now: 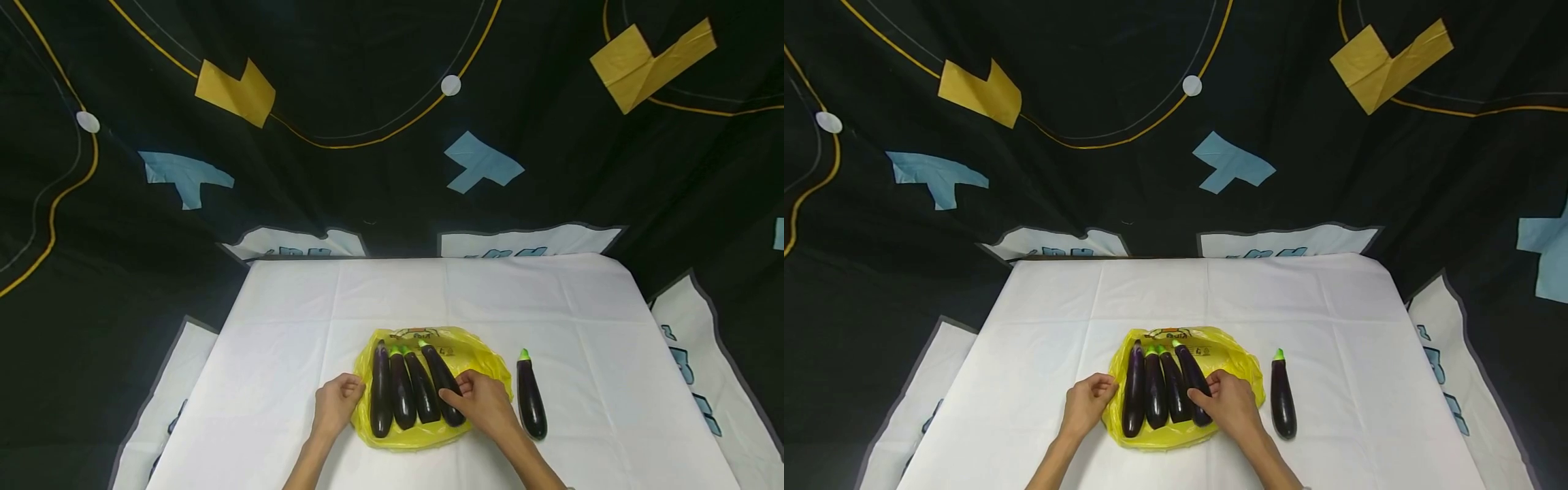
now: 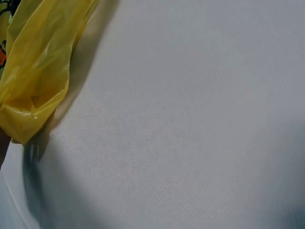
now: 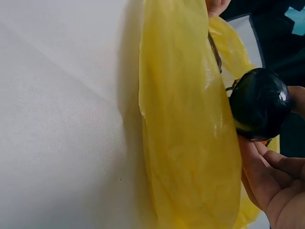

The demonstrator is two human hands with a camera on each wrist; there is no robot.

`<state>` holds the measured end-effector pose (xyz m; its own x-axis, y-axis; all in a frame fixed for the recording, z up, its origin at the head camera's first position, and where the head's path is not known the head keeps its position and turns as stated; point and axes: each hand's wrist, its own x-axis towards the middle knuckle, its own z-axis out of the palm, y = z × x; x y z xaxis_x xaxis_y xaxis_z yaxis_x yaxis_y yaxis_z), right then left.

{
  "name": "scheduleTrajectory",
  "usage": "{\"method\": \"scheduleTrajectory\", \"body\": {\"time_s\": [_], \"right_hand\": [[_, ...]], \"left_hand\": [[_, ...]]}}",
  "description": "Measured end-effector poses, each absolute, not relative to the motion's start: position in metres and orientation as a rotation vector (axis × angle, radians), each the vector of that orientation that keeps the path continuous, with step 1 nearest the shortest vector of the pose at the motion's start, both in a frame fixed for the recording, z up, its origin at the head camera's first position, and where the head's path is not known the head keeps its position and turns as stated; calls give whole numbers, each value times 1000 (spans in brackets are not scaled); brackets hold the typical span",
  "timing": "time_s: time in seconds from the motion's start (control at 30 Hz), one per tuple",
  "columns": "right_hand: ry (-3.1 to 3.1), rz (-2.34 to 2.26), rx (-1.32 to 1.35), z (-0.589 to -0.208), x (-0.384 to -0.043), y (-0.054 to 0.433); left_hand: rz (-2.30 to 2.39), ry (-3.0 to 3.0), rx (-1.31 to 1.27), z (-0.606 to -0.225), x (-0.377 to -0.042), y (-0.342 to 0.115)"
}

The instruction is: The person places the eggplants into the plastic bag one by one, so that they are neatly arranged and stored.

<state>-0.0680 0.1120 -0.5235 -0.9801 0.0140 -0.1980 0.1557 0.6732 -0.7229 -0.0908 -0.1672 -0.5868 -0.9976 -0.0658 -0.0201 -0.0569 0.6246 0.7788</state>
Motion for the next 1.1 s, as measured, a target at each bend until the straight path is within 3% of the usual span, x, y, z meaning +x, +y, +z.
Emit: {"method": "scheduleTrajectory", "body": {"time_s": [1.1], "right_hand": [[2862,-1047,91,-551,-80,100]], "left_hand": [[-1386,-2814,93,-588,-90,-168]]}}
